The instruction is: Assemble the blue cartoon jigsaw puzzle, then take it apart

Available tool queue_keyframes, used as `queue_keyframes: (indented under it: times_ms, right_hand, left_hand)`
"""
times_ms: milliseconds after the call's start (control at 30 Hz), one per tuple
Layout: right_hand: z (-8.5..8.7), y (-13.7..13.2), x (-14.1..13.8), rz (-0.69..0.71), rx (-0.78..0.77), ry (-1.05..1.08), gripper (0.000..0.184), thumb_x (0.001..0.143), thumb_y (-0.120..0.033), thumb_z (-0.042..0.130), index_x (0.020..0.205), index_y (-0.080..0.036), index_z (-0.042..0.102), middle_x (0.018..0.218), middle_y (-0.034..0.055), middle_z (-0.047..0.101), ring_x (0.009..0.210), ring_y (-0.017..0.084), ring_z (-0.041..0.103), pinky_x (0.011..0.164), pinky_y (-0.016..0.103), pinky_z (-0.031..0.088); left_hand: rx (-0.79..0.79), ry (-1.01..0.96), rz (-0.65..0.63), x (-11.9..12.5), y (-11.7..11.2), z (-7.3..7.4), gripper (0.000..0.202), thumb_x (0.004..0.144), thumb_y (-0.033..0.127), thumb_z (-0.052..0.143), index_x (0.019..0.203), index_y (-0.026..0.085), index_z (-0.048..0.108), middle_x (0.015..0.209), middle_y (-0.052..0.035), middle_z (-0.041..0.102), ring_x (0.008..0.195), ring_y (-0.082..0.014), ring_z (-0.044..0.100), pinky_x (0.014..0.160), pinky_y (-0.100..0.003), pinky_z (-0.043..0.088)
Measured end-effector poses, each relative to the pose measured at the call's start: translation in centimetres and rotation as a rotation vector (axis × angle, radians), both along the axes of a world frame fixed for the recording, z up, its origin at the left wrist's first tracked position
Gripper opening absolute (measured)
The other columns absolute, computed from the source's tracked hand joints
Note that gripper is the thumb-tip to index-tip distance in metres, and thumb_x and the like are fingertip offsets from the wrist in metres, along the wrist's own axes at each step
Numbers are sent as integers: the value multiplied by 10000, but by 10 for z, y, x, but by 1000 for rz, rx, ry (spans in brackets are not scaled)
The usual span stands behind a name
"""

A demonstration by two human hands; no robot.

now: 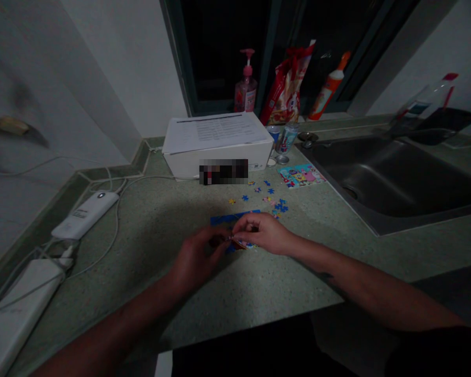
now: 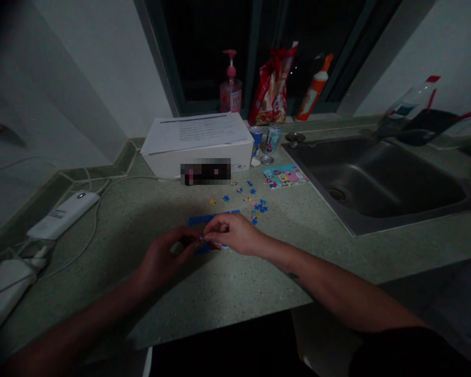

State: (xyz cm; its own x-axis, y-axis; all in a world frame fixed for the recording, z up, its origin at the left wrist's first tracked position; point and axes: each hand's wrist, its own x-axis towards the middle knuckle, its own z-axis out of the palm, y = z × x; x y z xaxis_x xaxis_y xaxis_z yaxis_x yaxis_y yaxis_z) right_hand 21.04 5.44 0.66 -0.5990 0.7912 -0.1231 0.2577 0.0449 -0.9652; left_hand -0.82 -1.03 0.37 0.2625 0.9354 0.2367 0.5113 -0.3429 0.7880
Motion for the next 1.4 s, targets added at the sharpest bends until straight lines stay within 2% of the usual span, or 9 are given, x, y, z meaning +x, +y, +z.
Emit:
queue_keyframes:
  times_ms: [267,367,500,600,733,833,1100,1267,1400]
  right_hand:
    - [-4,-5,3,106,122,12,139,891,-314,751,938,-188,718,665,-37,641,575,110,554,535,232,388]
    - [-4,-7,4,138,325,-27,106,896,-279,766,949,-200,719,766,-23,675,631,114,584,618,252,445]
    - [-2,-7,4,144,642,-70,210,890,-245,799,1083,-228,718,958,12,718,751,141,618,745,297,493]
    - [-1,-9,5,183,760,-77,229,930,-234,761,1154,-233,709,1078,41,716,827,153,646,777,304,513]
    - [1,-11,5,193,797,-120,178,959,-249,725,1135,-238,707,1115,42,703,818,142,664,758,290,525]
    - [2,-11,6,190,807,-129,149,960,-257,731,1106,-236,710,1110,39,704,852,146,676,765,284,528]
    - [2,-8,8,164,838,-126,144,1004,-268,679,1138,-238,721,1095,47,714,980,175,697,814,298,550]
    - [6,-3,13,92,865,-142,150,1026,-277,623,1119,-220,725,1086,63,714,986,192,701,815,323,563]
    - [12,11,27,-63,905,-155,157,1034,-238,568,1082,-223,717,1026,62,720,976,202,695,840,354,555]
  left_hand:
    - [-79,-129,69,-1,2,-1,78,929,294,659,938,224,691,840,-24,745,747,-176,701,714,-353,616]
    - [-176,-208,65,-1,4,0,78,907,287,664,891,212,676,831,-26,735,767,-176,704,745,-343,606]
    - [-330,-385,45,2,6,-2,130,852,288,725,934,199,678,871,-25,735,809,-175,710,784,-329,590]
    - [-412,-522,-2,4,8,-4,236,810,260,767,1019,194,678,882,-17,731,828,-171,708,805,-323,582]
    - [-492,-639,-54,6,8,-6,346,767,224,804,1085,189,671,909,-22,737,853,-174,712,841,-333,579]
    - [-508,-648,-50,7,7,-6,371,756,217,808,1101,191,675,928,-26,742,870,-179,713,857,-342,573]
    - [-487,-514,-10,5,10,-5,186,787,276,772,940,205,693,888,-30,738,836,-187,695,833,-356,565]
    - [-464,-489,16,5,10,-4,155,797,298,762,910,224,688,886,-26,727,840,-192,687,843,-370,568]
    - [-465,-440,96,1,12,0,183,803,364,768,873,217,685,884,-39,731,818,-201,676,790,-367,564]
